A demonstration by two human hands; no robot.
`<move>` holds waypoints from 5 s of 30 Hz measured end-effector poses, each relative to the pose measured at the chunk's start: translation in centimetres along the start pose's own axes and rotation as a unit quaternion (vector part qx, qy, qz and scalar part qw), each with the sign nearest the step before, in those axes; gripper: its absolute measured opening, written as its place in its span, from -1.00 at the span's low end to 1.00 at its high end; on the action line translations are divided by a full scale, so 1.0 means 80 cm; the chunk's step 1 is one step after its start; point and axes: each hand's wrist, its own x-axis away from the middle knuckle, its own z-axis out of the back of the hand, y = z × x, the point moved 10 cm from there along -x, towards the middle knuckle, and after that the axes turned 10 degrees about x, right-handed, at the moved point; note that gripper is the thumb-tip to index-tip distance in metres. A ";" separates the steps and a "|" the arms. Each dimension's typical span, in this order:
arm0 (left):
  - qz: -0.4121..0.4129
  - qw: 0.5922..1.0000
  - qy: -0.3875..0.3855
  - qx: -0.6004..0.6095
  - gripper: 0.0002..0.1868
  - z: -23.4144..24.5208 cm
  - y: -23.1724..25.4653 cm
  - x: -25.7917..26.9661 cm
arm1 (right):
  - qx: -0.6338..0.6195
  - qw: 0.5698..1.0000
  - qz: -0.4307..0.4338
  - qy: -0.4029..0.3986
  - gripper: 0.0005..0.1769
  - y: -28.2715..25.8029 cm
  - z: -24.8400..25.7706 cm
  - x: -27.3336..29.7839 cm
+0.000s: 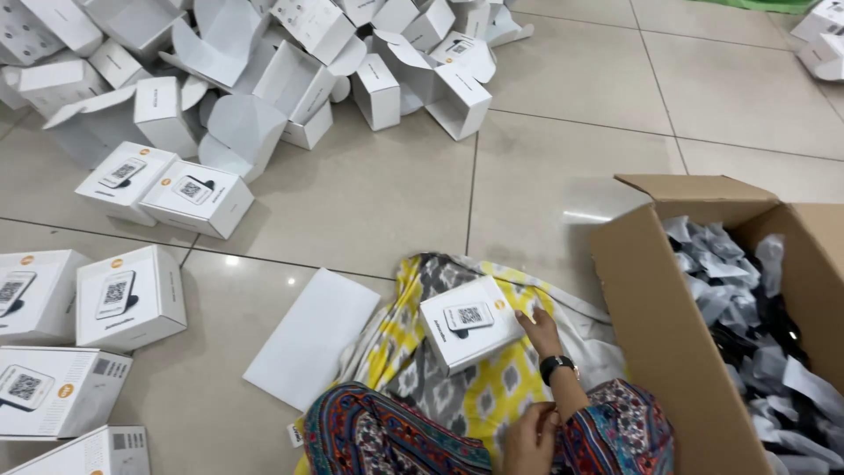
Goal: The person packs handheld electronic devices into individual retail boxes and then places them into a larger shipping carton.
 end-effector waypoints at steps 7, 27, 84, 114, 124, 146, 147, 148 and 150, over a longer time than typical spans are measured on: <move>-0.143 0.963 0.153 -0.172 -0.69 0.121 0.078 -0.074 | -0.008 0.991 -0.116 -0.062 0.04 0.093 -0.029 0.060; 0.233 0.935 0.081 0.255 -0.06 0.174 -0.161 -0.175 | -0.353 0.870 -0.307 -0.158 -0.16 0.041 -0.135 0.141; 0.216 0.972 -0.055 0.071 -0.49 0.023 0.064 -0.069 | -0.130 0.977 -0.160 -0.061 -0.46 0.029 -0.109 0.254; -0.132 0.732 -0.097 -0.661 -0.09 0.016 0.063 -0.236 | 0.460 0.850 0.226 -0.125 0.04 -0.114 -0.054 0.168; -0.070 0.688 -0.114 -0.713 0.03 -0.011 0.097 -0.238 | 0.502 0.825 0.190 -0.178 -0.20 -0.083 -0.071 0.158; -0.116 0.735 -0.255 -0.618 -0.85 -0.003 0.000 -0.217 | 0.482 0.831 0.216 -0.173 -0.68 -0.073 -0.072 0.153; -0.115 0.735 -0.254 -0.618 -0.85 -0.001 -0.001 -0.218 | 0.482 0.831 0.217 -0.174 -0.68 -0.074 -0.073 0.152; -0.110 0.736 -0.264 -0.614 -0.84 -0.001 -0.004 -0.219 | 0.481 0.831 0.217 -0.177 -0.68 -0.074 -0.074 0.152; -0.103 0.737 -0.274 -0.609 -0.83 -0.005 -0.017 -0.225 | 0.480 0.831 0.216 -0.182 -0.68 -0.071 -0.076 0.150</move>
